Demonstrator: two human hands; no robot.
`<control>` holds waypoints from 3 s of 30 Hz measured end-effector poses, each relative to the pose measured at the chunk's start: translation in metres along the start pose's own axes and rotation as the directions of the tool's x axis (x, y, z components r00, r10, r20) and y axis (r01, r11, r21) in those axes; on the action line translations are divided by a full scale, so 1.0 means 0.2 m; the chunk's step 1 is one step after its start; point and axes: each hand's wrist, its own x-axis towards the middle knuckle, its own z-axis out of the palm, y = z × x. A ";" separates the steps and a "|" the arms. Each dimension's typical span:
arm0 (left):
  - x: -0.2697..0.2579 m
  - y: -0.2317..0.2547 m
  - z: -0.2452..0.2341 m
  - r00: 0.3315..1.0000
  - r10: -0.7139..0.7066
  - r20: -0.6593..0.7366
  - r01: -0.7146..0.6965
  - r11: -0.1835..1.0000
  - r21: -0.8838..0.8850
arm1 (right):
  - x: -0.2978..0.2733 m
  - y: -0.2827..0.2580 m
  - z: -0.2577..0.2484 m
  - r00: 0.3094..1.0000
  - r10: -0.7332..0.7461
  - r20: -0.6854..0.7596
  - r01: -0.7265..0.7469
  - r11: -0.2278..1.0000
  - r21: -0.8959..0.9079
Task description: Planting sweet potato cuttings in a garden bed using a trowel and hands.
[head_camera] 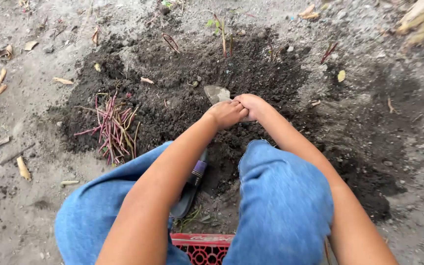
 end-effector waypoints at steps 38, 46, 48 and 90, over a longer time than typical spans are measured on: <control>-1.23 -1.10 -1.22 0.601 -0.753 0.269 0.719 0.656 0.230 | -1.43 -0.84 1.64 0.914 -0.281 0.294 0.149 -0.444 -0.884; -1.35 -1.10 -0.68 0.417 -0.696 0.584 0.864 0.503 -0.018 | -0.55 -0.75 1.58 0.928 -0.089 0.361 0.268 -0.514 -0.815; -1.42 -1.05 -0.47 0.434 -0.637 0.637 0.864 0.495 -0.094 | -0.35 -0.66 1.53 0.944 -0.033 0.329 0.298 -0.347 -0.889; -1.41 -1.50 0.20 0.361 -0.878 0.314 0.908 0.255 -0.332 | 0.55 -0.78 1.94 0.693 -0.584 0.423 -0.143 -0.687 -0.712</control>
